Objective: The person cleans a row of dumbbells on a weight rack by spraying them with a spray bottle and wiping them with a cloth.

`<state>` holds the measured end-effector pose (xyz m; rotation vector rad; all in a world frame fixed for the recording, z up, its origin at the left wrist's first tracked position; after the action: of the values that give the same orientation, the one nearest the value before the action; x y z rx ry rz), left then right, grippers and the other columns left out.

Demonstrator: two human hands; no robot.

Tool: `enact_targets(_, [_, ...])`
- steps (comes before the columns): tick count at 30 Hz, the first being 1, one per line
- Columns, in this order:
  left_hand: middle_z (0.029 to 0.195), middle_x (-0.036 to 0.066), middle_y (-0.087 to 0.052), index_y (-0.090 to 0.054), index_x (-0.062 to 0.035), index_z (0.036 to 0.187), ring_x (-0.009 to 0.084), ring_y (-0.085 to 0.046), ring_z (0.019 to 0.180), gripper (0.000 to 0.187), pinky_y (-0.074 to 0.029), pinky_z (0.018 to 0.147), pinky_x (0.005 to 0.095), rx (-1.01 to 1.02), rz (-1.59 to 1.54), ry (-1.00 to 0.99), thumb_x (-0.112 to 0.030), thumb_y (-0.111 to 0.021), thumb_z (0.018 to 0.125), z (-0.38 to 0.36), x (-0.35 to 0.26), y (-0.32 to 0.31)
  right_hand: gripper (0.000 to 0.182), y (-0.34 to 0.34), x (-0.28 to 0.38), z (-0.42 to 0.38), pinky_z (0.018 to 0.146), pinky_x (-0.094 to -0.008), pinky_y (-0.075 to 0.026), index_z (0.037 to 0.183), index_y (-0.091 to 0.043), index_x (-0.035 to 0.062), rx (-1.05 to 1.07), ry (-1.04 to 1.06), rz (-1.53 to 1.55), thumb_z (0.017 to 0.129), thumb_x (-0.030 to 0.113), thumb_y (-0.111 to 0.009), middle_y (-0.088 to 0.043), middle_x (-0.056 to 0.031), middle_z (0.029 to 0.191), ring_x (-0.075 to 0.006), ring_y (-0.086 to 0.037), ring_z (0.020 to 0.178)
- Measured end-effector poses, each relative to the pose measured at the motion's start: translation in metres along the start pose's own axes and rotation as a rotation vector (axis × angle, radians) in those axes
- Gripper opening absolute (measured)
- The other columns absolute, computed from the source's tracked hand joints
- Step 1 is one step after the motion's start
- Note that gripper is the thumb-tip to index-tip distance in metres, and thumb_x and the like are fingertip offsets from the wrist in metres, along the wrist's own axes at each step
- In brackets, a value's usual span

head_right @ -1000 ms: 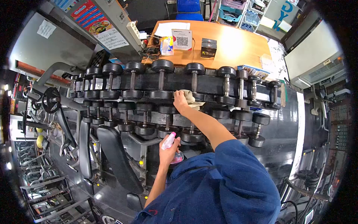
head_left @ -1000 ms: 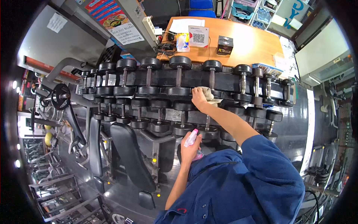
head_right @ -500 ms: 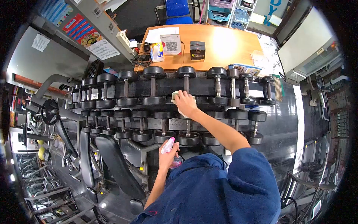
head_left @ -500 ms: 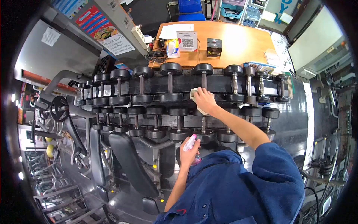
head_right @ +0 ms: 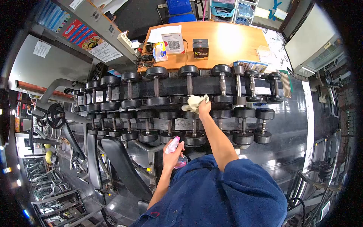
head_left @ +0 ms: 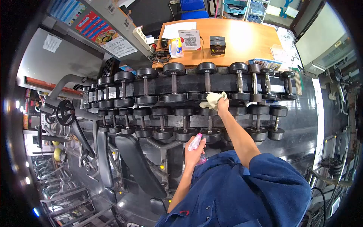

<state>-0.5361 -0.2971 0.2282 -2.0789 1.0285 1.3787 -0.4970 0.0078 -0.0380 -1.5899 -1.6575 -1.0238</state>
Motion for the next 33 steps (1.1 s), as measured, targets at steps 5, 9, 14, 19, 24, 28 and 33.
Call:
enact_targets(5, [0.078,0.005,-0.07,-0.065,-0.0029,0.096,0.0096,-0.063,0.057,0.022,-0.05,0.055,0.027,-0.014,0.008,0.02,-0.017,-0.078,0.104,-0.004,0.001,0.003,0.026,-0.035,-0.023,0.004,0.071,-0.0468,-0.067,0.136,-0.065,0.0066,0.101,-0.436,0.788,0.114,0.008,-0.053,-0.074,-0.0135,0.124,-0.0276,-0.078,0.098])
enact_targets(9, [0.078,0.005,-0.07,-0.064,-0.0025,0.096,0.0099,-0.063,0.057,0.022,-0.05,0.054,0.0275,-0.017,0.008,0.034,-0.018,-0.079,0.104,-0.003,0.007,0.004,0.023,-0.068,-0.034,-0.021,0.062,-0.0418,-0.062,0.13,-0.067,0.0116,0.058,-0.563,0.837,0.115,0.015,-0.05,-0.075,-0.0047,0.118,-0.0249,-0.076,0.091])
enact_targets(14, [0.078,0.005,-0.069,-0.065,-0.0026,0.096,0.0101,-0.063,0.056,0.023,-0.05,0.053,0.0279,-0.005,0.014,0.033,-0.018,-0.079,0.104,-0.001,0.005,0.004,0.029,-0.1,-0.014,-0.096,0.07,-0.0472,-0.064,0.129,-0.066,0.0169,0.456,-0.826,0.857,0.118,0.036,-0.047,-0.073,-0.0035,0.115,-0.0257,-0.072,0.093])
enact_targets(19, [0.077,0.005,-0.069,-0.065,-0.0032,0.096,0.0101,-0.063,0.056,0.022,-0.05,0.053,0.0276,-0.008,-0.016,0.032,-0.018,-0.079,0.104,0.002,-0.004,0.009,0.025,-0.061,0.064,-0.143,0.079,-0.0451,-0.065,0.131,-0.071,0.0148,0.853,-0.475,0.493,0.113,0.03,-0.063,-0.077,-0.0052,0.118,-0.0232,-0.076,0.099])
enact_targets(24, [0.077,0.004,-0.07,-0.064,-0.0038,0.093,0.0093,-0.063,0.056,0.023,-0.05,0.053,0.0269,-0.021,-0.025,0.005,-0.018,-0.08,0.103,0.007,-0.006,0.02,0.031,-0.008,0.164,-0.129,0.089,-0.0345,-0.058,0.133,-0.069,0.0057,0.585,0.037,0.17,0.105,0.018,-0.071,-0.075,-0.0042,0.115,-0.0154,-0.07,0.102])
enact_targets(28, [0.077,0.004,-0.07,-0.065,-0.0035,0.093,0.0087,-0.063,0.056,0.023,-0.049,0.053,0.0268,-0.019,-0.062,0.007,-0.017,-0.08,0.103,0.012,-0.006,0.02,0.035,-0.004,0.244,-0.099,0.091,-0.0376,-0.057,0.129,-0.064,0.0017,0.426,0.532,0.001,0.099,0.019,-0.073,-0.074,-0.011,0.116,-0.0213,-0.07,0.105])
enact_targets(33, [0.078,0.003,-0.07,-0.066,-0.0029,0.096,0.0084,-0.063,0.057,0.021,-0.049,0.053,0.0269,0.029,-0.083,0.015,-0.018,-0.079,0.104,0.027,-0.016,0.015,0.046,-0.032,0.291,-0.051,0.102,-0.0521,-0.054,0.139,-0.06,-0.002,0.137,0.93,-0.271,0.099,0.017,-0.069,-0.073,-0.0301,0.122,-0.0482,-0.071,0.12])
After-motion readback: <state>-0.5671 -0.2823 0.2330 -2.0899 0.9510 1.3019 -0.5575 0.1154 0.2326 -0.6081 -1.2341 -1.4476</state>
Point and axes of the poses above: each hand's wrist, its own z-axis towards the middle knuckle, its own y-axis out of the back of the hand, x = y × z, the point moved 4 cm from there along z, towards the middle knuckle
